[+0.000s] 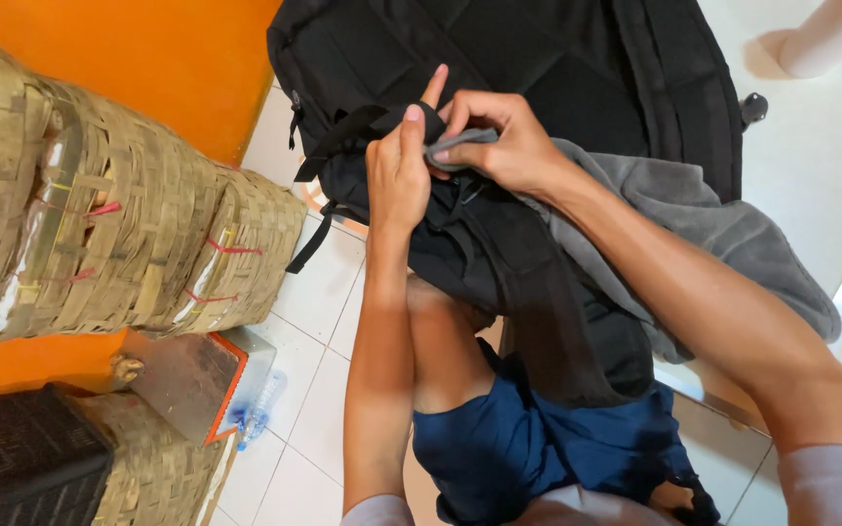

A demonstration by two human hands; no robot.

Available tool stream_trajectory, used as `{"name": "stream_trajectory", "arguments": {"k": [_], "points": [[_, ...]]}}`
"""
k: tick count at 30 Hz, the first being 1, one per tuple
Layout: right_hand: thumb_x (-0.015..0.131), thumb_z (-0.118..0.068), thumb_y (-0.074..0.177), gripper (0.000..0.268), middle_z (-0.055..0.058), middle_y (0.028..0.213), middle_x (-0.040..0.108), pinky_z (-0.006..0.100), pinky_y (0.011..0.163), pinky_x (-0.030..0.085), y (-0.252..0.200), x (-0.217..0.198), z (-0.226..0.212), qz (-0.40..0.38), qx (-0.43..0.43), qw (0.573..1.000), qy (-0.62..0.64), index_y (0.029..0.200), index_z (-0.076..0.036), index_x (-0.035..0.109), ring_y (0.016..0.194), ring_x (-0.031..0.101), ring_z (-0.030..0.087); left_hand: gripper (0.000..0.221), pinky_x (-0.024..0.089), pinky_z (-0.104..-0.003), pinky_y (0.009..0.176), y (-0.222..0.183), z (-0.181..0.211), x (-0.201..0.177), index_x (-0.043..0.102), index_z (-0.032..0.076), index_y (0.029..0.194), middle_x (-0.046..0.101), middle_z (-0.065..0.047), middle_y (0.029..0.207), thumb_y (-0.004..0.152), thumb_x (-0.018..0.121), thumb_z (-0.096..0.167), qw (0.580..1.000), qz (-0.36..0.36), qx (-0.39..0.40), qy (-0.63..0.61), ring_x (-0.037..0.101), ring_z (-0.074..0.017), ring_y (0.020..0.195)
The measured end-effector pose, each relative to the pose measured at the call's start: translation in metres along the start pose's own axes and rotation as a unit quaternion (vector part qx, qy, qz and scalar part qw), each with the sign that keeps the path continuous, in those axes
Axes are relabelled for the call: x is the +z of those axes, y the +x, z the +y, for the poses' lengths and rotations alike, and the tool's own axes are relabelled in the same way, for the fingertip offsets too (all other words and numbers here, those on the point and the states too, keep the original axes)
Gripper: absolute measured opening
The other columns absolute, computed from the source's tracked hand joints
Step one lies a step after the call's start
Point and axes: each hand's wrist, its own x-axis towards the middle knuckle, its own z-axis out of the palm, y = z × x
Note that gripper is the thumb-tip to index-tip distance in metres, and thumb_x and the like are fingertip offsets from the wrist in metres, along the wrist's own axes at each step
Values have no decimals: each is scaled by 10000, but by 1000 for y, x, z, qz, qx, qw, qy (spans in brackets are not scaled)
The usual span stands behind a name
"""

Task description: Cleaning the back cushion of a black backpack by applying cleaning solution to a cloth and wiping the surface.

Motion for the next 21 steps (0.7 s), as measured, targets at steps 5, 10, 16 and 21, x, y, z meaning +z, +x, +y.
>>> {"name": "stream_trajectory", "arguments": {"k": [5,10,16,21], "points": [[845,-35,907,295,0,850,671,212,749,484,3,-10,2,157,-34,985,-68,840,-131,574,820,637,66,525,608,-206,752,1,-5,2,547,353,1461,684,-10,557,1094,184,444,1000,-7,27,-6,782,-125,617],[807,-30,841,217,101,1115,738,285,926,542,3,-16,-1,29,41,999,-22,833,-115,607,1011,696,154,503,685,-227,717,1,-8,2,530,326,1465,749,-47,667,1099,199,426,999,-9,28,-31,753,-115,593],[864,13,881,356,-21,847,670,192,733,490,7,-21,4,196,-8,980,-41,803,-151,558,803,599,25,586,556,-225,755,-1,-6,3,642,191,1389,716,-11,610,1061,240,463,1000,-9,19,4,795,-155,630],[822,-54,866,261,8,918,680,263,880,548,4,-19,-19,49,74,996,-18,804,-159,592,904,647,97,369,493,-282,610,0,-16,7,656,150,1205,575,22,629,837,639,171,989,-10,135,54,602,-138,498]]}}
